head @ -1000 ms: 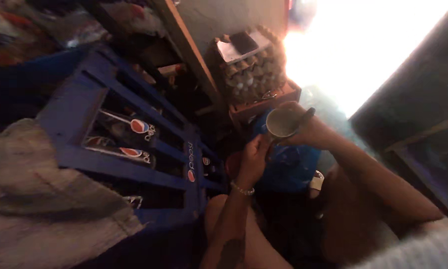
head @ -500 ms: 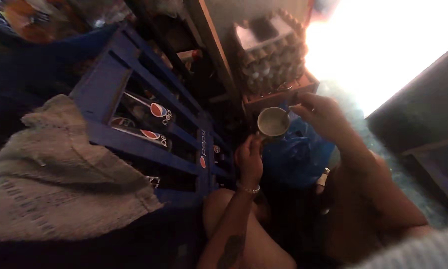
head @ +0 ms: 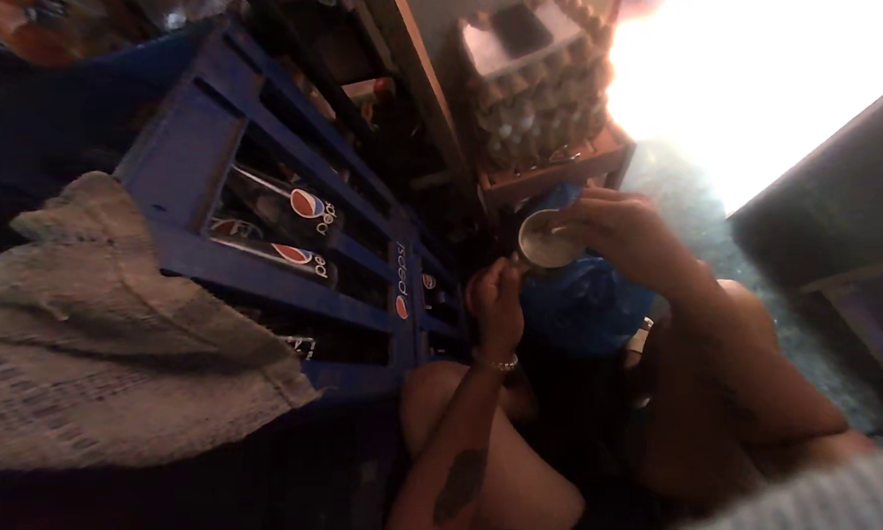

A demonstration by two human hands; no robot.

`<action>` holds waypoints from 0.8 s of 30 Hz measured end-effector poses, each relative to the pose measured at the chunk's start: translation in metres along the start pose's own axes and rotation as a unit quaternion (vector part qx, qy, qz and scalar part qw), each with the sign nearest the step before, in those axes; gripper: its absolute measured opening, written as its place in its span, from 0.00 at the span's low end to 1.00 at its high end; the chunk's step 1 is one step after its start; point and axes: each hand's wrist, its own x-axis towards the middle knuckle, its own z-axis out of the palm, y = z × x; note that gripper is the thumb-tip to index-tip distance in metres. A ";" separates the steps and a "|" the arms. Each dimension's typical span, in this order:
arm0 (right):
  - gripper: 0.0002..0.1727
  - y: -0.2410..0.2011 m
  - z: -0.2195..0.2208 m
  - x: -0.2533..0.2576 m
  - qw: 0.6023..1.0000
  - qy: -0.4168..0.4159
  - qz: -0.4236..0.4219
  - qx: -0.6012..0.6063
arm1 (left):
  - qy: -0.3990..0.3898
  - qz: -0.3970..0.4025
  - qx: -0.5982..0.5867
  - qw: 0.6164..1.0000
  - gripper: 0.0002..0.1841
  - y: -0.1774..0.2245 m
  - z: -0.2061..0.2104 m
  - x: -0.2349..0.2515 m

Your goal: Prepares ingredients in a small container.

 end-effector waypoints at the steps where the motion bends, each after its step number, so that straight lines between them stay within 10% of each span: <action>1: 0.11 -0.001 -0.001 -0.001 1.000 -0.013 -0.010 0.008 | 0.007 0.000 -0.001 1.000 0.16 0.001 0.001 0.001; 24: 0.12 0.023 -0.010 -0.015 0.996 0.078 -0.002 0.048 | 0.033 0.030 0.010 0.999 0.15 0.002 0.011 0.003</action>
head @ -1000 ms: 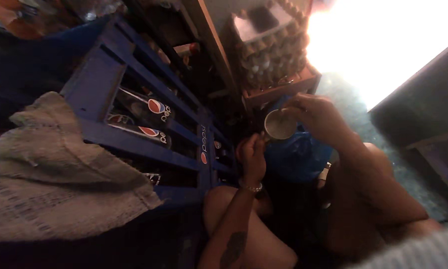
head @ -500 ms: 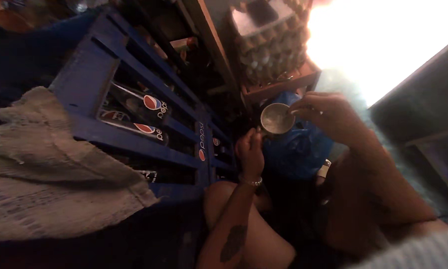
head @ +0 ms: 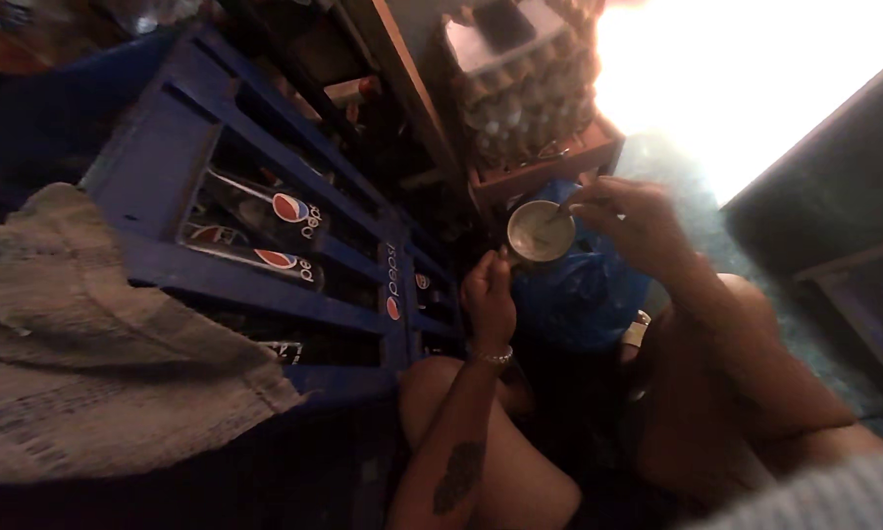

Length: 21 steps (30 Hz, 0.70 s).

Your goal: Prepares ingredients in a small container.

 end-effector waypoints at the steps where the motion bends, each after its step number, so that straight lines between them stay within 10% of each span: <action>1: 0.11 0.002 0.005 -0.001 1.000 0.020 0.011 0.012 | 0.000 0.001 0.004 1.000 0.16 0.001 0.000 0.000; 21: 0.20 -0.044 -0.017 -0.001 0.910 0.205 0.127 0.337 | -0.162 0.000 -0.090 0.983 0.17 0.060 -0.034 -0.015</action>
